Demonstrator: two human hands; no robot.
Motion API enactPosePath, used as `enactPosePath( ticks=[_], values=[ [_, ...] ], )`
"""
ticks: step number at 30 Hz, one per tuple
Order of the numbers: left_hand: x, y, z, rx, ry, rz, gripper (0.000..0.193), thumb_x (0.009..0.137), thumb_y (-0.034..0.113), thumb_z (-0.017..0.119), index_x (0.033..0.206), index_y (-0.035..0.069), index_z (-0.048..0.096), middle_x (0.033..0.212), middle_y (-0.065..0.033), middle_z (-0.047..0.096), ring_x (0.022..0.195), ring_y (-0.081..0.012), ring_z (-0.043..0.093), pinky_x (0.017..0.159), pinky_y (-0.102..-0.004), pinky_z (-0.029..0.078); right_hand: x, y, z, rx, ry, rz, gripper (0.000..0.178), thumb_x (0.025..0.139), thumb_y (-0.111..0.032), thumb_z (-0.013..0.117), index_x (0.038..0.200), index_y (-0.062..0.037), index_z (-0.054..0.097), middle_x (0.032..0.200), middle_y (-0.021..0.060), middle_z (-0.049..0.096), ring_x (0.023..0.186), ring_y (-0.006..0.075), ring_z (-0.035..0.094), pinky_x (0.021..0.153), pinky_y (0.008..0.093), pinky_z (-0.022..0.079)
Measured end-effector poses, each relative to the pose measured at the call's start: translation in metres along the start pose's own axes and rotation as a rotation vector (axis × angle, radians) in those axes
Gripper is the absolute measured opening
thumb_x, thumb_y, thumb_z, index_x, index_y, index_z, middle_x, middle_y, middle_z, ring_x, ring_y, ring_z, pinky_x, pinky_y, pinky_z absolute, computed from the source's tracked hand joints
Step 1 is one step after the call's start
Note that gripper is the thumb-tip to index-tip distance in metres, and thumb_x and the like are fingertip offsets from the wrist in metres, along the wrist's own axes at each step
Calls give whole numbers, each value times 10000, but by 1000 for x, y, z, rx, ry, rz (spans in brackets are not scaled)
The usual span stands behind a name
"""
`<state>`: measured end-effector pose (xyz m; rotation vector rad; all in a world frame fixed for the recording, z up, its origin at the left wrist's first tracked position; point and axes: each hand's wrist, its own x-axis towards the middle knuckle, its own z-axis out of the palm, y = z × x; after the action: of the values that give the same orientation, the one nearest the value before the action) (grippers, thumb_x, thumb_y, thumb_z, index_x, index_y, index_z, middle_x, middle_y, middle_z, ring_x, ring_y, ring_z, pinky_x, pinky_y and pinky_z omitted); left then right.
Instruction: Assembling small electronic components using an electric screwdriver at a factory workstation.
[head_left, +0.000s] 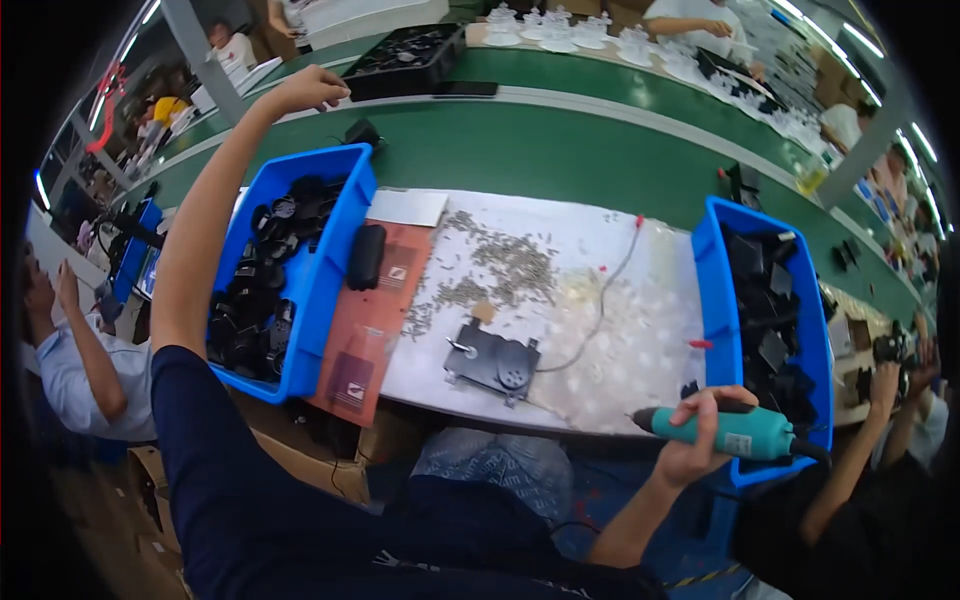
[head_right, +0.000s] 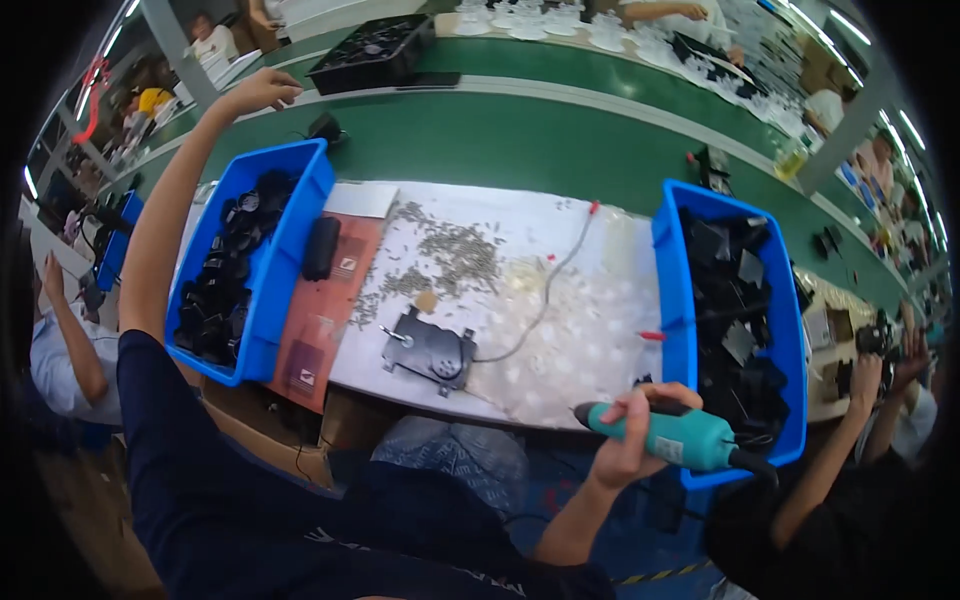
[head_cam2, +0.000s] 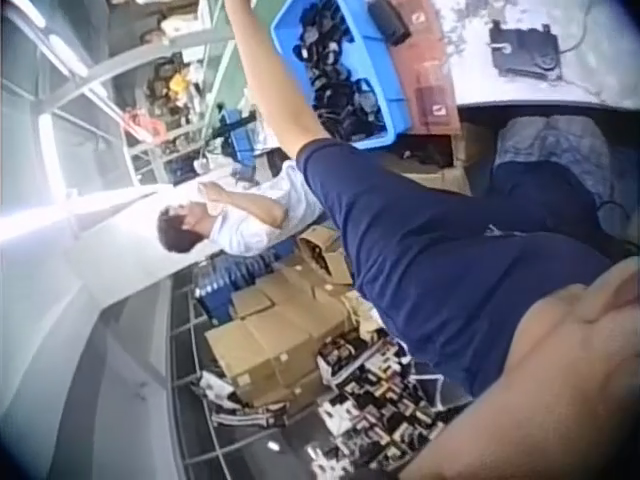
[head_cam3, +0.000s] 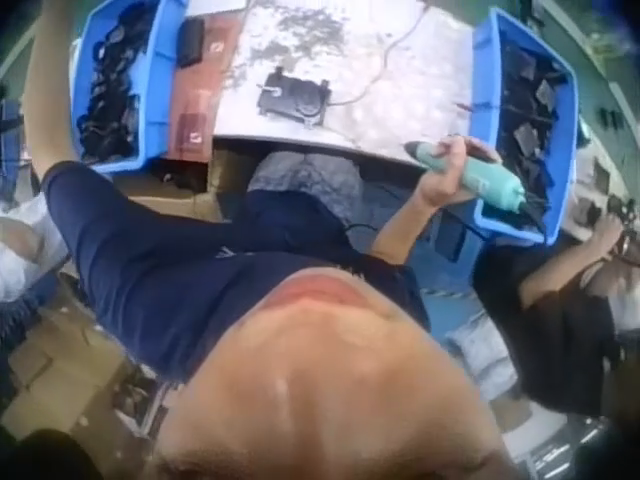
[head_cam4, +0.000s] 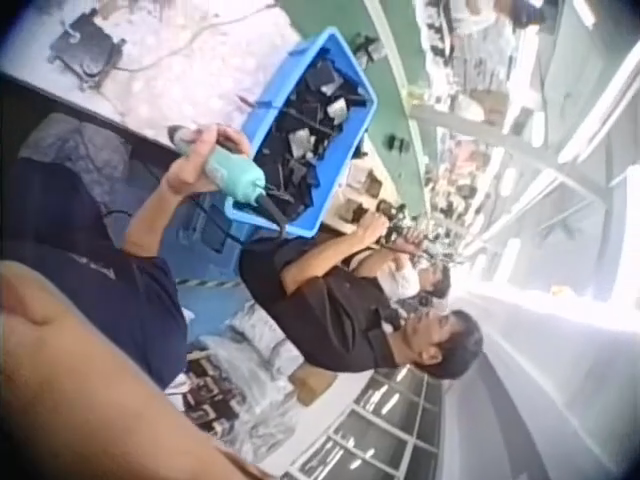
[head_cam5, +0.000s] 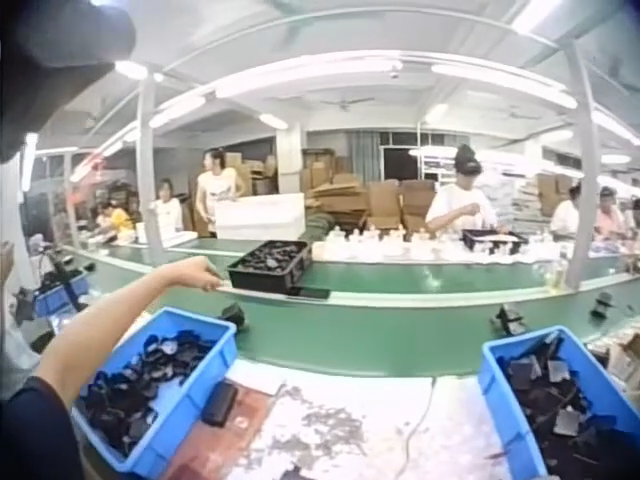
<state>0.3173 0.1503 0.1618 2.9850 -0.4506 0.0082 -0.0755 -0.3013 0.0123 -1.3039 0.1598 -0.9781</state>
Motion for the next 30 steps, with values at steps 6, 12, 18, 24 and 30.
enactPosePath(
  ticks=[6, 12, 18, 24, 30],
  values=[
    [29, -124, 72, 52, 192, -150, 763, 600, 410, 788, 1240, 55, 572, 1111, -169, 648, 998, -332, 623, 924, -396, 463, -5, -2, 17, -86, 11, -1, 255, 798, -33, 539, 1035, -3, 449, 694, 78, 506, 475, 113, 436, 506, 212, 378],
    [95, -108, 130, 36, -152, -206, 615, 484, 181, 797, 1063, 40, 643, 1088, -228, 635, 1022, -373, 605, 864, -437, 492, -18, -8, 22, -257, 132, -80, 234, 804, -58, 559, 1017, -22, 468, 711, 66, 500, 492, 108, 435, 488, 207, 372],
    [96, -49, 107, -66, 459, 270, 639, 497, 96, 756, 1106, -16, 597, 1101, -185, 615, 1035, -334, 596, 924, -377, 470, -10, 10, 41, -315, 70, -53, 309, 763, 3, 622, 1031, -38, 474, 754, 55, 507, 543, 121, 496, 476, 234, 418],
    [36, 214, 103, -343, 404, 973, 615, 571, 25, 723, 1163, 15, 558, 1209, -170, 560, 1101, -327, 567, 969, -355, 444, 0, -6, 39, -296, 3, -33, 281, 760, 56, 633, 996, 2, 492, 728, 87, 567, 511, 125, 536, 479, 218, 434],
    [-36, 378, 157, -327, 66, 1407, 642, 574, -12, 657, 1200, 16, 513, 1261, -191, 494, 1052, -378, 555, 883, -397, 479, -11, -4, 41, -168, 28, -1, 286, 746, 70, 634, 982, -1, 489, 723, 84, 567, 517, 119, 542, 476, 215, 433]
  ],
)
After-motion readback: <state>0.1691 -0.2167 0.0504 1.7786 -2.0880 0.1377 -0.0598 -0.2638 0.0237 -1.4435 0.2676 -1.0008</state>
